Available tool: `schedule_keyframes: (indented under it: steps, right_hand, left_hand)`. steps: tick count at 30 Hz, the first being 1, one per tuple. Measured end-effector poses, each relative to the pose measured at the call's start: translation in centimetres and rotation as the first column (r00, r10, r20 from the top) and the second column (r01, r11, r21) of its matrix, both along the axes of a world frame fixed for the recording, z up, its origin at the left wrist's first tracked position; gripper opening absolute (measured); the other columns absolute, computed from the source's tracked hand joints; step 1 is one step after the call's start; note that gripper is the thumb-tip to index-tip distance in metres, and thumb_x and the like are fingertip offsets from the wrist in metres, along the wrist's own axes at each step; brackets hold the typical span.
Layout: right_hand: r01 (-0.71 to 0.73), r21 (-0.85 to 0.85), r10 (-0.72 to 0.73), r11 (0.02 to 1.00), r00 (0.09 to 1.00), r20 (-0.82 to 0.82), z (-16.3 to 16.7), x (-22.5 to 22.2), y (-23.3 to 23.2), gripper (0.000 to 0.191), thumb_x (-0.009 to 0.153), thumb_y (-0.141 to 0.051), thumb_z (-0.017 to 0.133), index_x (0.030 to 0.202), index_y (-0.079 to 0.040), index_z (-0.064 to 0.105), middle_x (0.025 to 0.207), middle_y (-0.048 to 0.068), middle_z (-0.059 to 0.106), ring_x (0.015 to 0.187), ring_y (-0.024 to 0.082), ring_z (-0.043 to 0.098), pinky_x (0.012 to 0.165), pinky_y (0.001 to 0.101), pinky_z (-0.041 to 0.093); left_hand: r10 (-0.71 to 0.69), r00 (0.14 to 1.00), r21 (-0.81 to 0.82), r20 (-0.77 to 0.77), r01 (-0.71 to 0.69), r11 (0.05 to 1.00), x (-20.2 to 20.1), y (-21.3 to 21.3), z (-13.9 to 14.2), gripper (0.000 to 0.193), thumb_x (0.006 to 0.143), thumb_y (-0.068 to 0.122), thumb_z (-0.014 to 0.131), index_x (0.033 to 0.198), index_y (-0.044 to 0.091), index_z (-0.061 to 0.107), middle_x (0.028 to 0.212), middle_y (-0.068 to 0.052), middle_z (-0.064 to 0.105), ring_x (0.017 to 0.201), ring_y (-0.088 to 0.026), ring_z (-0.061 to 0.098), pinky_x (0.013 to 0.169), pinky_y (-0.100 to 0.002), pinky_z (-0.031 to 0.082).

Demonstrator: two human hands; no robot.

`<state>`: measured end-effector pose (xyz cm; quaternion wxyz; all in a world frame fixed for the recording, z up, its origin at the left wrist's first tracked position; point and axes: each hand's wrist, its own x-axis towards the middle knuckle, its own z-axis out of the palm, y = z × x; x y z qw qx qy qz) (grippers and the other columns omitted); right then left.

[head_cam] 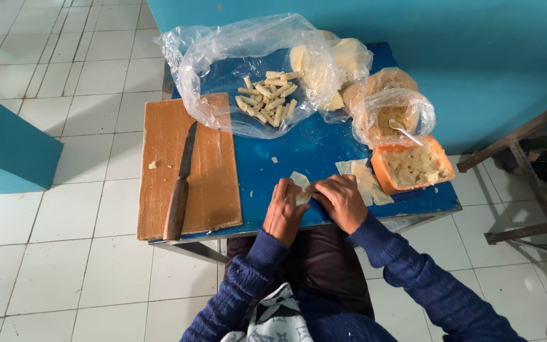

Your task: The person sits at a small blue table and assembles filled snacks. They take thin square wrappers, spoon filling from an orange container onto a wrapper, fold the wrapper over the filling, and place the folded piece on the table, repeating the cycle and arranging finished pieces in a row.

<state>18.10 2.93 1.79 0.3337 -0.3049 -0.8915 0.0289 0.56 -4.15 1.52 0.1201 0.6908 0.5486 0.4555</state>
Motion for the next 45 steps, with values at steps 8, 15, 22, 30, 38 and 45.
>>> schedule_keyframes:
  steps: [8,15,22,30,38,45]
  right_hand:
    - [0.049,-0.330,-0.064,0.943,0.997,-0.036,0.3,-0.8,1.6,0.005,0.092,-0.015,0.071,0.096,-0.012,0.070,0.095,0.001,0.074,0.086,0.025,0.065,0.082,0.0392,0.049]
    - [0.069,-0.175,-0.077,0.982,0.996,-0.040,0.3,-2.0,1.6,0.012,0.085,-0.009,0.072,0.097,-0.010,0.072,0.095,0.005,0.067,0.094,0.029,0.059,0.084,0.0427,0.047]
    - [0.007,-0.034,-0.006,0.999,1.000,0.030,0.1,-1.2,0.3,0.016,0.089,-0.011,0.072,0.105,-0.013,0.075,0.104,0.002,0.068,0.097,0.024,0.058,0.082,0.0412,0.044]
    - [-0.028,0.014,0.028,0.999,0.998,0.056,0.4,-1.0,0.7,0.021,0.087,-0.020,0.075,0.105,-0.010,0.073,0.102,0.001,0.070,0.099,0.023,0.059,0.085,0.0404,0.044]
    - [-0.013,-0.062,0.020,0.998,0.994,0.111,0.3,-1.5,2.3,0.012,0.086,-0.023,0.076,0.093,-0.014,0.076,0.095,-0.002,0.071,0.093,0.020,0.060,0.080,0.0410,0.042]
    - [-0.083,-0.257,0.099,0.963,0.994,0.051,0.4,-1.1,3.7,0.012,0.088,-0.021,0.075,0.099,-0.015,0.079,0.098,0.001,0.072,0.090,0.024,0.060,0.084,0.0374,0.051]
  left_hand:
    - [0.032,0.999,0.019,-0.009,-0.032,0.999,-0.2,1.1,-1.0,0.017,0.087,0.003,0.069,0.103,-0.001,0.064,0.107,-0.014,0.058,0.100,-0.035,0.057,0.086,-0.043,0.050]
    - [0.052,0.998,-0.024,-0.022,-0.053,0.998,-1.5,3.6,-1.2,0.005,0.091,0.005,0.062,0.090,0.003,0.066,0.094,-0.013,0.062,0.090,-0.034,0.059,0.081,-0.045,0.049]
    - [0.024,1.000,-0.048,0.015,-0.024,0.999,-1.4,2.8,-0.5,0.007,0.089,0.001,0.063,0.093,0.004,0.068,0.098,-0.012,0.062,0.094,-0.035,0.063,0.079,-0.044,0.052]
    - [-0.030,0.992,-0.060,0.126,0.038,0.997,-1.6,2.4,0.1,0.015,0.081,0.002,0.074,0.091,-0.002,0.063,0.103,-0.014,0.056,0.094,-0.036,0.064,0.077,-0.043,0.053]
    - [-0.006,0.988,-0.142,0.156,0.028,0.989,-1.8,2.4,0.4,0.013,0.085,0.003,0.071,0.096,0.000,0.064,0.105,-0.013,0.059,0.088,-0.034,0.067,0.073,-0.042,0.054]
    - [-0.040,0.989,-0.043,0.139,0.046,0.998,-2.3,3.3,-0.8,0.006,0.085,0.000,0.070,0.091,0.001,0.067,0.103,-0.014,0.058,0.093,-0.035,0.065,0.077,-0.043,0.053]
